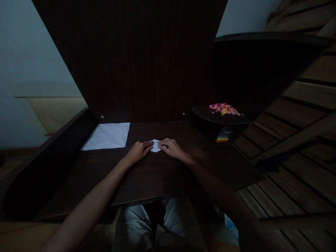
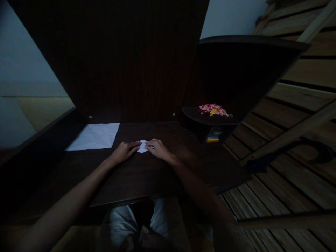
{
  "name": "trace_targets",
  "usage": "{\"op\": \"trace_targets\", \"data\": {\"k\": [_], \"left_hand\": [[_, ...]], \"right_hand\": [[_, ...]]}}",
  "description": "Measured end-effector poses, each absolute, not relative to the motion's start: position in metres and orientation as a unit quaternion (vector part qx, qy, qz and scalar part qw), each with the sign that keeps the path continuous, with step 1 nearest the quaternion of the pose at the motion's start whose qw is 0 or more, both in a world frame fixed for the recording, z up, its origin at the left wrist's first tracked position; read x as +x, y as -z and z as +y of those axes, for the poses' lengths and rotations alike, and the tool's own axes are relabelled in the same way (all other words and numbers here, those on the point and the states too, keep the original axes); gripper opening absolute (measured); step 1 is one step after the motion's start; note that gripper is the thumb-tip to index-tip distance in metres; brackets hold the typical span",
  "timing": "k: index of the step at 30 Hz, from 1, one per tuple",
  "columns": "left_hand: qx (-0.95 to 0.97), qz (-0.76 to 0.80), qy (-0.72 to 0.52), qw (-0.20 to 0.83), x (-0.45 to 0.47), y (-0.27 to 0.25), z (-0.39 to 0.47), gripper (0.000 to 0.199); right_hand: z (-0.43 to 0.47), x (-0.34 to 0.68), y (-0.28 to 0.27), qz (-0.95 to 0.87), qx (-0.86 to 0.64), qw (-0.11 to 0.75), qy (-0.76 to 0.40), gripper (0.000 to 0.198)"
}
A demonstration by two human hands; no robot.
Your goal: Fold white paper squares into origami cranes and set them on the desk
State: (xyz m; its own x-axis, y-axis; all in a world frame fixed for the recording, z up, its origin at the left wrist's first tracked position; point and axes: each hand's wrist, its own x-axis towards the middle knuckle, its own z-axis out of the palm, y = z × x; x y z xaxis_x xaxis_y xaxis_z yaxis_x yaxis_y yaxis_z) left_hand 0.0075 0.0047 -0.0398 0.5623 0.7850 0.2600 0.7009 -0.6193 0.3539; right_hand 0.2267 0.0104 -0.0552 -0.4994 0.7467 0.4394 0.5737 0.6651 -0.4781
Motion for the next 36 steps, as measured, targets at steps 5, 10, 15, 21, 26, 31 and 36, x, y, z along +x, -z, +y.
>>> {"op": "trace_targets", "data": {"k": [5, 10, 15, 21, 26, 31, 36], "left_hand": [[0.881, 0.405, -0.214, 0.119, 0.008, 0.048, 0.01, 0.031], [0.908, 0.388, -0.132, 0.085, 0.008, 0.045, 0.012, 0.048], [0.929, 0.359, -0.078, 0.043, 0.006, 0.041, 0.011, 0.056], [0.94, 0.331, -0.069, 0.043, 0.002, 0.039, 0.01, 0.064], [0.941, 0.321, -0.073, 0.075, -0.002, 0.037, 0.013, 0.058], [0.94, 0.304, -0.111, 0.106, -0.006, 0.037, 0.016, 0.047], [0.933, 0.325, -0.128, 0.09, -0.004, 0.038, 0.012, 0.039]], "right_hand": [[0.01, 0.224, 0.056, -0.837, -0.411, 0.333, -0.14, 0.021], [0.011, 0.225, 0.057, -0.863, -0.372, 0.317, -0.126, 0.021], [0.011, 0.228, 0.057, -0.885, -0.362, 0.276, -0.095, 0.027], [0.009, 0.231, 0.055, -0.903, -0.345, 0.246, -0.074, 0.031], [0.011, 0.235, 0.057, -0.905, -0.329, 0.253, -0.089, 0.036], [0.014, 0.236, 0.058, -0.898, -0.338, 0.259, -0.112, 0.038], [0.013, 0.234, 0.056, -0.889, -0.352, 0.265, -0.123, 0.038]]}}
